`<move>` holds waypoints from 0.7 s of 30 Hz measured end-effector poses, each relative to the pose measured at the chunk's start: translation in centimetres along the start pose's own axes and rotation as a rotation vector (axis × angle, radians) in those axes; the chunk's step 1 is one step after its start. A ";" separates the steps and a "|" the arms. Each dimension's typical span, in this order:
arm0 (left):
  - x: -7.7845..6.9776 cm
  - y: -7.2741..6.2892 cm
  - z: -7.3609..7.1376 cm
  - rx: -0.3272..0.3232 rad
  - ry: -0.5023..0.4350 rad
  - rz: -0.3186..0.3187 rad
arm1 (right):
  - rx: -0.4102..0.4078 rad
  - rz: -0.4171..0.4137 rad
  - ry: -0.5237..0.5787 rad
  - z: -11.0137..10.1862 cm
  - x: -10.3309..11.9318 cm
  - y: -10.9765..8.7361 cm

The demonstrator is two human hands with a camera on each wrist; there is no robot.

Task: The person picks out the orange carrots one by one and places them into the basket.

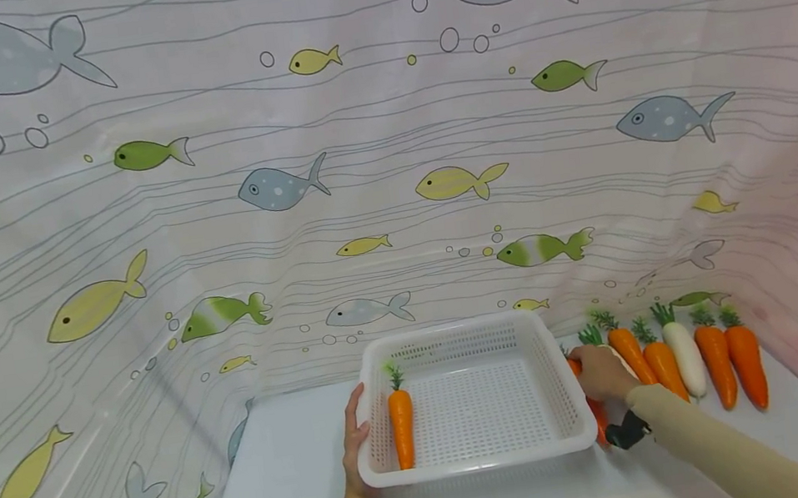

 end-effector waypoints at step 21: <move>-0.1 0.1 0.2 -0.006 -0.015 0.013 | 0.193 0.038 0.418 -5.0 0.9 -0.4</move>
Point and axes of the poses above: each hand's wrist, its own y-axis towards the middle knuckle, its own z-axis out of the palm, x = y × z, the point moved 9 cm from there along y, towards the middle knuckle, and after that the axes turned 5 degrees about z, right-handed, at the moved point
